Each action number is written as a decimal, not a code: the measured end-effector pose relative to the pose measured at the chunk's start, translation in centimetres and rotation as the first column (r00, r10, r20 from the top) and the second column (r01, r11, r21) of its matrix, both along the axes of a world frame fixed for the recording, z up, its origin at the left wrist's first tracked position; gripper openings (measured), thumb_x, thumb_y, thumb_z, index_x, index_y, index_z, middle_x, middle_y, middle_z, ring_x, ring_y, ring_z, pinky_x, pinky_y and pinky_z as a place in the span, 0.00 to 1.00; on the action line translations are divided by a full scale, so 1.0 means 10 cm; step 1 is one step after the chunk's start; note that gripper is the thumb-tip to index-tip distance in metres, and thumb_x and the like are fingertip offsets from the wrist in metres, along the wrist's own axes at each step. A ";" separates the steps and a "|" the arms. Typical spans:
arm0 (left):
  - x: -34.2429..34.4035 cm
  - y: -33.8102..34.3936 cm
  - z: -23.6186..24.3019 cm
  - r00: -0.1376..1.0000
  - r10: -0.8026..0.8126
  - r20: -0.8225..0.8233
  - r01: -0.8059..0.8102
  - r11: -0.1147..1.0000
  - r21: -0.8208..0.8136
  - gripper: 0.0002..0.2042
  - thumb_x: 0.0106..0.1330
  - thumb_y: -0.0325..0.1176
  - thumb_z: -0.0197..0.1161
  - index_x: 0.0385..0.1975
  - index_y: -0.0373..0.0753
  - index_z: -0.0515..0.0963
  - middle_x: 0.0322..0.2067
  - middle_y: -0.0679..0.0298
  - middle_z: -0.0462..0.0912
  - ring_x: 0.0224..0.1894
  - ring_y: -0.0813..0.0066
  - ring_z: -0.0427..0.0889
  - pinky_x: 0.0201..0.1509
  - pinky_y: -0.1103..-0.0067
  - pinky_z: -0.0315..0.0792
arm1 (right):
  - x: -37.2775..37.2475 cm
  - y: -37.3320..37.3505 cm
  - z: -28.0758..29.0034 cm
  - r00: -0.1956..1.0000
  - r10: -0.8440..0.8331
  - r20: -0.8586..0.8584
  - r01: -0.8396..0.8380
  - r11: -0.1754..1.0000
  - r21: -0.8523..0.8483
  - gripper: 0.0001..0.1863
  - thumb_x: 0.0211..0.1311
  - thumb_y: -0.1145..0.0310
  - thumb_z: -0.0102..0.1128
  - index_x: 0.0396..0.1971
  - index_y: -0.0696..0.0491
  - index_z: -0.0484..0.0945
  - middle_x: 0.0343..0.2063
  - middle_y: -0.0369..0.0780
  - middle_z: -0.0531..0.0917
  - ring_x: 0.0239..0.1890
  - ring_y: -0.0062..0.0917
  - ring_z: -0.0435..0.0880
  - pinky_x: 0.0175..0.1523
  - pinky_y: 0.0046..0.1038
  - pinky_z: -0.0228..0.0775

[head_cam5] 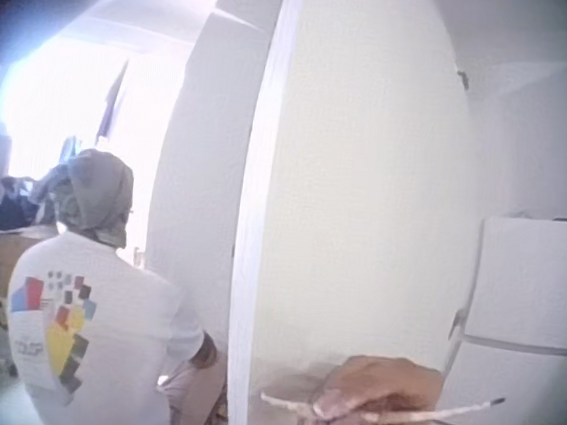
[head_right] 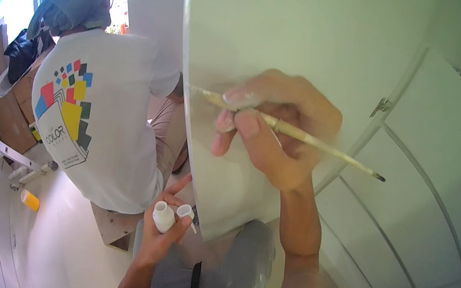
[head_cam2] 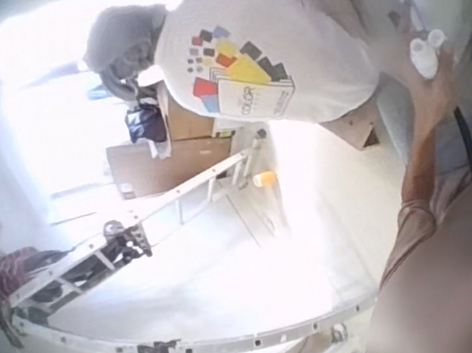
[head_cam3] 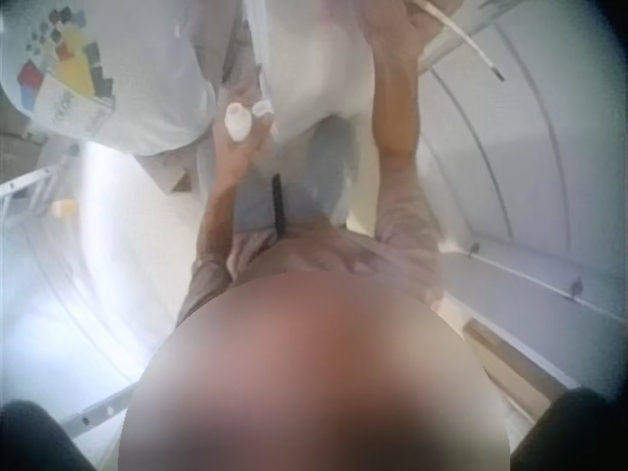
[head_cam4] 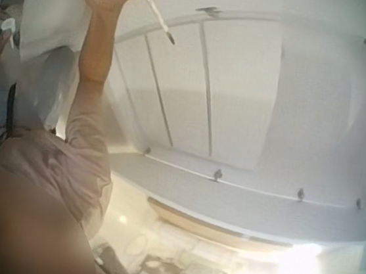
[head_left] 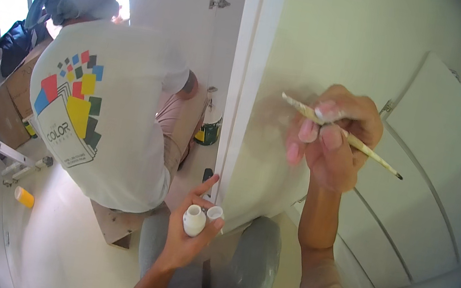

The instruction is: The person paints the edge of a white cabinet door using a small brush and white paint from a bottle. Another person is also painting a nearby cabinet door in the background.

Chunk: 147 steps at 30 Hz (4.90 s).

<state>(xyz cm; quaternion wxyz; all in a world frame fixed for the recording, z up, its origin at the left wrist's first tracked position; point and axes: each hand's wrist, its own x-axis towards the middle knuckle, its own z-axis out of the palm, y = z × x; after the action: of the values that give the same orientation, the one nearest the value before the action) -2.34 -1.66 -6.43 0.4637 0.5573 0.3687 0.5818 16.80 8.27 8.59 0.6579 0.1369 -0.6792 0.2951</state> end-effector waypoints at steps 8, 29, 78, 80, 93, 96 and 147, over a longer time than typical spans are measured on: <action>0.03 0.08 -0.12 0.999 -0.017 -0.037 0.016 1.000 -0.023 0.09 0.60 0.23 0.63 0.37 0.35 0.72 0.62 0.35 0.65 0.70 0.57 0.60 0.70 0.66 0.53 | 0.07 0.25 0.24 0.957 -0.285 -0.057 0.290 0.933 0.213 0.08 0.63 0.77 0.54 0.33 0.68 0.77 0.22 0.47 0.78 0.11 0.21 0.75 0.13 0.21 0.67; 0.09 0.05 -0.15 0.997 -0.076 -0.001 0.076 0.996 -0.039 0.09 0.59 0.21 0.64 0.37 0.35 0.71 0.58 0.32 0.69 0.73 0.53 0.50 0.71 0.66 0.47 | -0.02 0.37 0.27 0.808 -0.558 -0.191 0.581 0.695 0.424 0.11 0.65 0.73 0.55 0.29 0.68 0.77 0.14 0.45 0.79 0.10 0.24 0.79 0.13 0.20 0.69; 0.11 -0.05 -0.01 1.000 -0.029 0.003 0.029 0.994 -0.101 0.09 0.60 0.23 0.65 0.36 0.34 0.72 0.60 0.29 0.64 0.73 0.56 0.50 0.69 0.70 0.52 | -0.03 0.25 0.19 0.779 -0.604 -0.168 0.603 0.647 0.466 0.08 0.59 0.75 0.56 0.26 0.66 0.78 0.16 0.45 0.81 0.11 0.23 0.80 0.13 0.18 0.69; 0.11 -0.05 0.00 1.000 -0.025 -0.007 0.024 0.994 -0.102 0.09 0.60 0.23 0.65 0.36 0.34 0.72 0.60 0.29 0.65 0.73 0.56 0.51 0.68 0.71 0.53 | -0.01 0.26 0.20 0.783 -0.606 -0.139 0.582 0.637 0.506 0.08 0.59 0.75 0.56 0.26 0.66 0.78 0.15 0.45 0.81 0.11 0.23 0.80 0.13 0.18 0.69; 0.08 0.03 0.03 0.991 -0.032 -0.130 0.031 0.999 -0.009 0.08 0.59 0.22 0.61 0.36 0.34 0.70 0.62 0.32 0.64 0.17 0.90 0.72 0.20 0.88 0.63 | -0.03 0.31 0.20 0.741 -0.644 -0.191 0.641 0.593 0.487 0.08 0.60 0.75 0.55 0.27 0.66 0.77 0.15 0.45 0.80 0.10 0.23 0.79 0.13 0.18 0.68; 0.13 0.03 0.00 0.995 -0.044 -0.090 0.045 0.999 0.011 0.08 0.59 0.23 0.62 0.36 0.34 0.70 0.62 0.32 0.64 0.27 0.84 0.69 0.28 0.85 0.60 | 0.00 0.31 0.15 0.767 -0.610 -0.199 0.620 0.627 0.472 0.08 0.60 0.76 0.55 0.26 0.67 0.77 0.15 0.45 0.80 0.10 0.22 0.79 0.13 0.18 0.68; -0.79 -1.49 -0.41 0.989 -0.143 0.046 0.140 0.989 0.049 0.08 0.61 0.23 0.65 0.36 0.35 0.72 0.48 0.42 0.80 0.73 0.55 0.50 0.68 0.70 0.53 | -0.94 -1.68 -0.14 0.734 -0.652 -0.190 0.583 0.460 0.670 0.05 0.52 0.80 0.54 0.23 0.64 0.79 0.09 0.37 0.77 0.08 0.20 0.76 0.16 0.18 0.69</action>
<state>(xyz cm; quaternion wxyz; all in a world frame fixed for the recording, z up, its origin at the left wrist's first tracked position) -10.28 -16.57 -10.57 0.5001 0.5778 0.3033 0.5692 7.35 -8.53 7.14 0.5852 0.1026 -0.7698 -0.2334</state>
